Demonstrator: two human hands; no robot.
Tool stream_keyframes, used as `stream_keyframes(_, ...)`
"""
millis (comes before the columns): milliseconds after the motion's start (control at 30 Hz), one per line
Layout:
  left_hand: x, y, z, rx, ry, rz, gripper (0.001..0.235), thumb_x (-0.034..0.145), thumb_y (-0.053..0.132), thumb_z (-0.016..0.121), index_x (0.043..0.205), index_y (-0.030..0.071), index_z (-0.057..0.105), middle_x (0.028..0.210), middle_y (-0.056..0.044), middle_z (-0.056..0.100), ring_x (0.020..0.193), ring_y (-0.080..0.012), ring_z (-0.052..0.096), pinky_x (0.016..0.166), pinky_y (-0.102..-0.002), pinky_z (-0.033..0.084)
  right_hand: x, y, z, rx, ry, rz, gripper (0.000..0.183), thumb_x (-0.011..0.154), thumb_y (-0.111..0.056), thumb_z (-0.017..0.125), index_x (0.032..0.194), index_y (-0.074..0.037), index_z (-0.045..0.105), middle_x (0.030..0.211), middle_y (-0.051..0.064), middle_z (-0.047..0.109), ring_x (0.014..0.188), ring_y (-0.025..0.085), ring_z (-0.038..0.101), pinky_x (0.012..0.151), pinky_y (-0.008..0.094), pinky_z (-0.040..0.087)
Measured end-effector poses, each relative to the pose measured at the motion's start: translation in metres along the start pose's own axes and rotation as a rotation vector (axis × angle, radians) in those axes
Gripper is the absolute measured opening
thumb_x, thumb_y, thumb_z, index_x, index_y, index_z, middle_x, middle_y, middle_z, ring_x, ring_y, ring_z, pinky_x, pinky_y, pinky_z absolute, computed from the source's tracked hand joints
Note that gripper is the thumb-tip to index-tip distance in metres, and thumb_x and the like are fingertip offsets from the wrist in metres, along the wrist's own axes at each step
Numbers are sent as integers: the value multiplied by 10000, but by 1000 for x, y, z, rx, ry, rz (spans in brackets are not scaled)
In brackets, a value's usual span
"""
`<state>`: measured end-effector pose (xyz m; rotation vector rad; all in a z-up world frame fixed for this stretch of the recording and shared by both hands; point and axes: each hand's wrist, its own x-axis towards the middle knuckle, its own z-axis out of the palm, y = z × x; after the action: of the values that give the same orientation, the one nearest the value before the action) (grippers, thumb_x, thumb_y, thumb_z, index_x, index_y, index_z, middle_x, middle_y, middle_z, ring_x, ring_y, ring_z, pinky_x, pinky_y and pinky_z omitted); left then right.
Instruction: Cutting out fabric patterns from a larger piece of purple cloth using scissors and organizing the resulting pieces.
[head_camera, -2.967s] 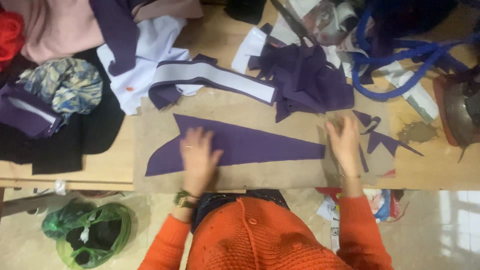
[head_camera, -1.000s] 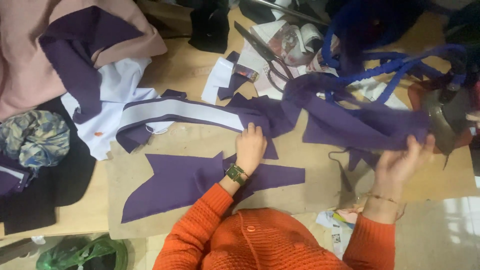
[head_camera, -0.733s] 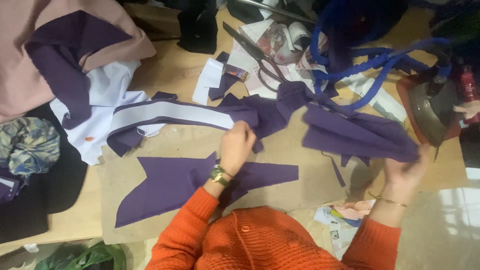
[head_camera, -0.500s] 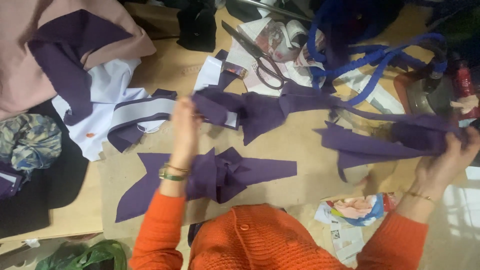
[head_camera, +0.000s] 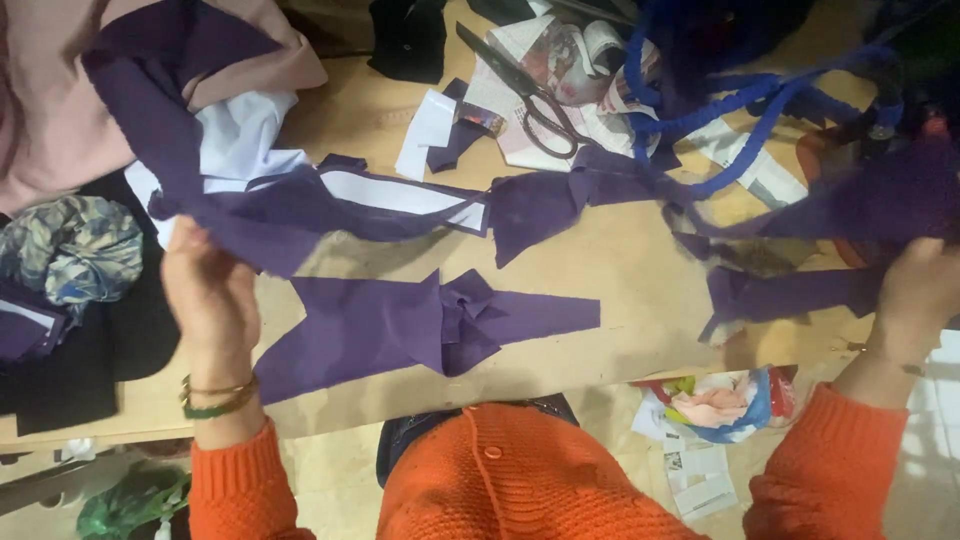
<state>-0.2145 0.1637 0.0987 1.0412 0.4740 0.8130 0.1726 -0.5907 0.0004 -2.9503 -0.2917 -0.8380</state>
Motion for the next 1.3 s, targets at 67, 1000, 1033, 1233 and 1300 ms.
stream_keyframes(67,8,-16,12,9,-79,-123,116,915,155,462,889,262,498,917,82,544,880,-63,517,768,-254,430,1,10,4,93,-12,98,529,1354,-196,379,1043,79,707,906,278,721,820,468,710,624,534,503)
stream_keyframes(1000,-61,-178,319,652,-1162,-359,247,923,438,652,984,216,740,809,93,723,743,-73,765,611,-156,422,69,-155,-145,308,258,-431,592,733,214,570,1260,57,789,1171,190,788,1038,352,735,911,424,481)
stream_keyframes(1033,-50,-173,315,553,-1120,-333,250,947,403,632,972,180,741,872,59,709,779,-75,678,687,-193,437,73,-145,-135,115,337,-442,505,821,181,633,1239,-32,820,1050,120,709,897,303,645,841,389,432)
stream_keyframes(1233,11,-131,286,468,-1105,-327,398,1013,427,538,772,156,702,616,83,440,573,-53,363,601,-212,291,71,-112,-86,-221,457,-370,486,754,85,732,1162,-161,828,944,26,598,884,229,550,865,344,354)
stream_keyframes(1300,24,-129,273,452,-1108,-335,410,1025,398,534,771,134,718,692,56,587,641,-60,465,680,-216,380,51,-117,-75,-226,444,-323,640,594,87,734,1177,-164,818,992,8,648,950,217,534,921,344,347)
